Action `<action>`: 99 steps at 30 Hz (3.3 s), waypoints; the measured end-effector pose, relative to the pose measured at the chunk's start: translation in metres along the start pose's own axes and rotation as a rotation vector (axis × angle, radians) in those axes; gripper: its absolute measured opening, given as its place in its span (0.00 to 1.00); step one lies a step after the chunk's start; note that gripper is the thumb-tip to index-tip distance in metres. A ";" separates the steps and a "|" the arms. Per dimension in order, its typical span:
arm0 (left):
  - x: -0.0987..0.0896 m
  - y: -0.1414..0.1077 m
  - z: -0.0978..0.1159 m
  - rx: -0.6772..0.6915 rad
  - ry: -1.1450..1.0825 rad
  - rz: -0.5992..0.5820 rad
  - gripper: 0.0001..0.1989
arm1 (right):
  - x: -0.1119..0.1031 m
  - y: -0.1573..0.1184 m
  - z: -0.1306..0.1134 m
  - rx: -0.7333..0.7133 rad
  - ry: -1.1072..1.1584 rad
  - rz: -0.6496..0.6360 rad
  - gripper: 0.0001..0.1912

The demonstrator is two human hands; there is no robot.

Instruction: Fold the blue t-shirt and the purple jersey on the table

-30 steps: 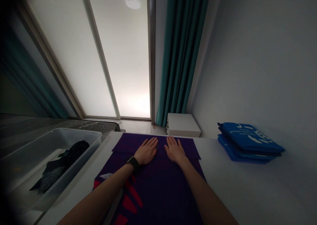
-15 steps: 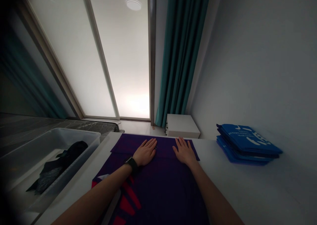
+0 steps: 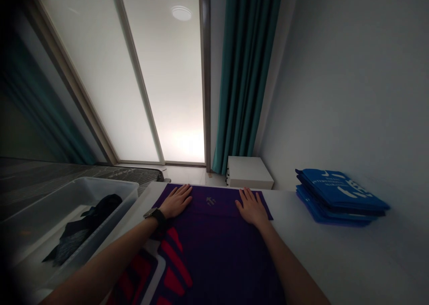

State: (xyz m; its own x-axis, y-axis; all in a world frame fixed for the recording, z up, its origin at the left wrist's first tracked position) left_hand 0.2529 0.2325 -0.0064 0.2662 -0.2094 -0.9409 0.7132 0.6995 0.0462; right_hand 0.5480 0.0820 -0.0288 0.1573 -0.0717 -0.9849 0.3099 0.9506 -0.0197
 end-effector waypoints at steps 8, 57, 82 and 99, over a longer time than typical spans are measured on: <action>-0.017 -0.014 -0.034 -0.162 0.064 0.009 0.28 | 0.000 0.001 0.001 -0.007 0.012 -0.013 0.36; -0.068 0.039 -0.092 -0.094 0.040 -0.031 0.09 | 0.003 0.014 0.045 0.016 -0.022 0.151 0.25; -0.065 0.032 -0.100 -0.178 -0.089 0.046 0.09 | -0.007 0.038 0.095 0.168 0.248 0.065 0.10; -0.086 0.018 -0.075 -0.351 -0.493 0.217 0.05 | -0.044 0.028 0.090 0.437 0.432 0.031 0.13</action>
State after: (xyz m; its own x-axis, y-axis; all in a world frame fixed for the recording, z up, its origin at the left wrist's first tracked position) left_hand 0.1941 0.3147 0.0501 0.7068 -0.2690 -0.6543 0.3770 0.9258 0.0267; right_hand 0.6344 0.0846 0.0291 -0.1933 0.1704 -0.9662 0.6816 0.7317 -0.0073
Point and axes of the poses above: each hand's wrist, its own y-axis towards the middle knuckle, its own x-axis out of the palm, z = x × y, the point moved 2 cm from there along y, towards the middle knuckle, and after that the axes turned 13 degrees about -y, right-handed, at the moved point
